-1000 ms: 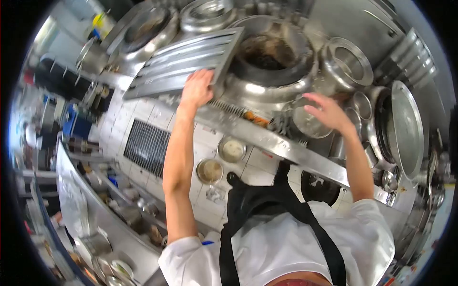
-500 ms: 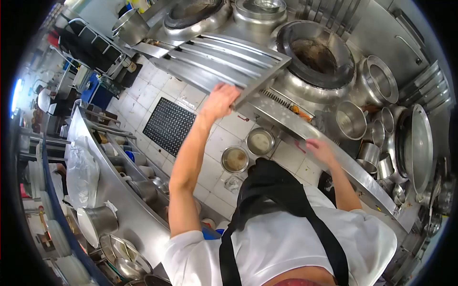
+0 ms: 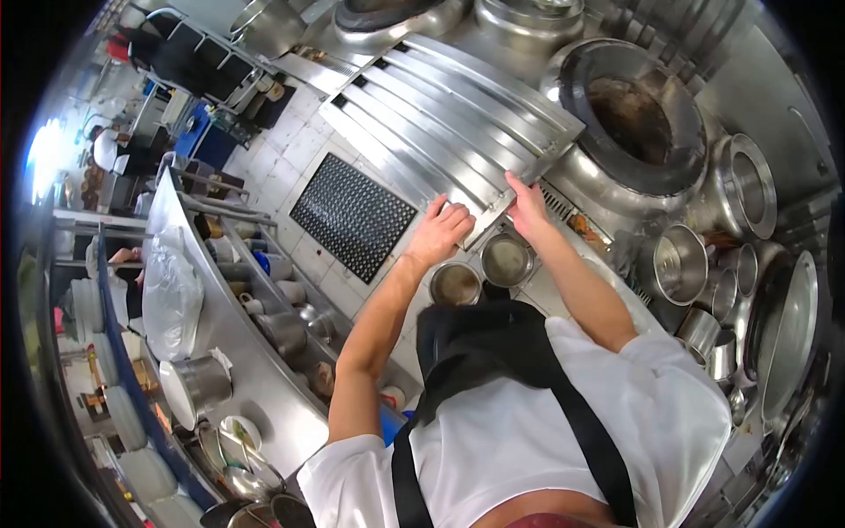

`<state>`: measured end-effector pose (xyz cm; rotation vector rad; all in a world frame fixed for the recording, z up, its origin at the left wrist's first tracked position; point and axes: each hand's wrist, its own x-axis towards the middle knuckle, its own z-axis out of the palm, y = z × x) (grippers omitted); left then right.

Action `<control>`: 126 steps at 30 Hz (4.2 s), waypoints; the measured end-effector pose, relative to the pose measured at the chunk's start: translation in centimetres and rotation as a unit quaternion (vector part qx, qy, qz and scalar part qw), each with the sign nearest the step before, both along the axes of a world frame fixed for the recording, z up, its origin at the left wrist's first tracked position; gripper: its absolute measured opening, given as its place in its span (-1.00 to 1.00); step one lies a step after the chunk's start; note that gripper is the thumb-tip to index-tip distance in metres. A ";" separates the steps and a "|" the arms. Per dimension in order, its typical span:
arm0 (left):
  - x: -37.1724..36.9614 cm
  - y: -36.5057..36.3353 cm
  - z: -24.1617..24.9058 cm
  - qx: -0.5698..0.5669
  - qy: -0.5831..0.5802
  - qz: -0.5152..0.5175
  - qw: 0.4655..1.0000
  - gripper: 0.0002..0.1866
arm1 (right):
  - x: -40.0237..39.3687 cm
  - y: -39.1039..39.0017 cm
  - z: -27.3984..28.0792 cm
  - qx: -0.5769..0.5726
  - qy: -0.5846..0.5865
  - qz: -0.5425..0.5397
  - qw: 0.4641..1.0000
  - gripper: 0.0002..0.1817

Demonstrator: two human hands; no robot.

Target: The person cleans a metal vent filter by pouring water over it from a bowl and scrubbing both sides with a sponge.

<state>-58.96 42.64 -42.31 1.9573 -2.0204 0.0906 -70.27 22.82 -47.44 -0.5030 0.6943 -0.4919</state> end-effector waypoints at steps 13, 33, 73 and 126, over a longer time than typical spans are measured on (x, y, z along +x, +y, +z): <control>14.4 1.9 2.4 0.067 0.192 0.122 0.971 -0.13 | 1.3 -0.9 -1.8 -0.067 0.146 -0.047 0.986 -0.40; 67.9 -6.7 -15.2 0.162 0.453 0.293 0.827 -0.07 | 15.4 6.9 2.1 -0.090 0.607 -0.290 0.734 -0.13; 74.4 -18.7 43.0 -0.121 -0.062 0.177 0.975 -0.47 | 35.0 -17.3 -2.8 -0.486 0.584 -0.185 0.623 -0.23; 85.5 -24.6 37.4 0.036 0.052 -0.217 0.974 -0.42 | 140.5 -1.9 7.0 -0.580 0.322 0.672 0.331 -0.63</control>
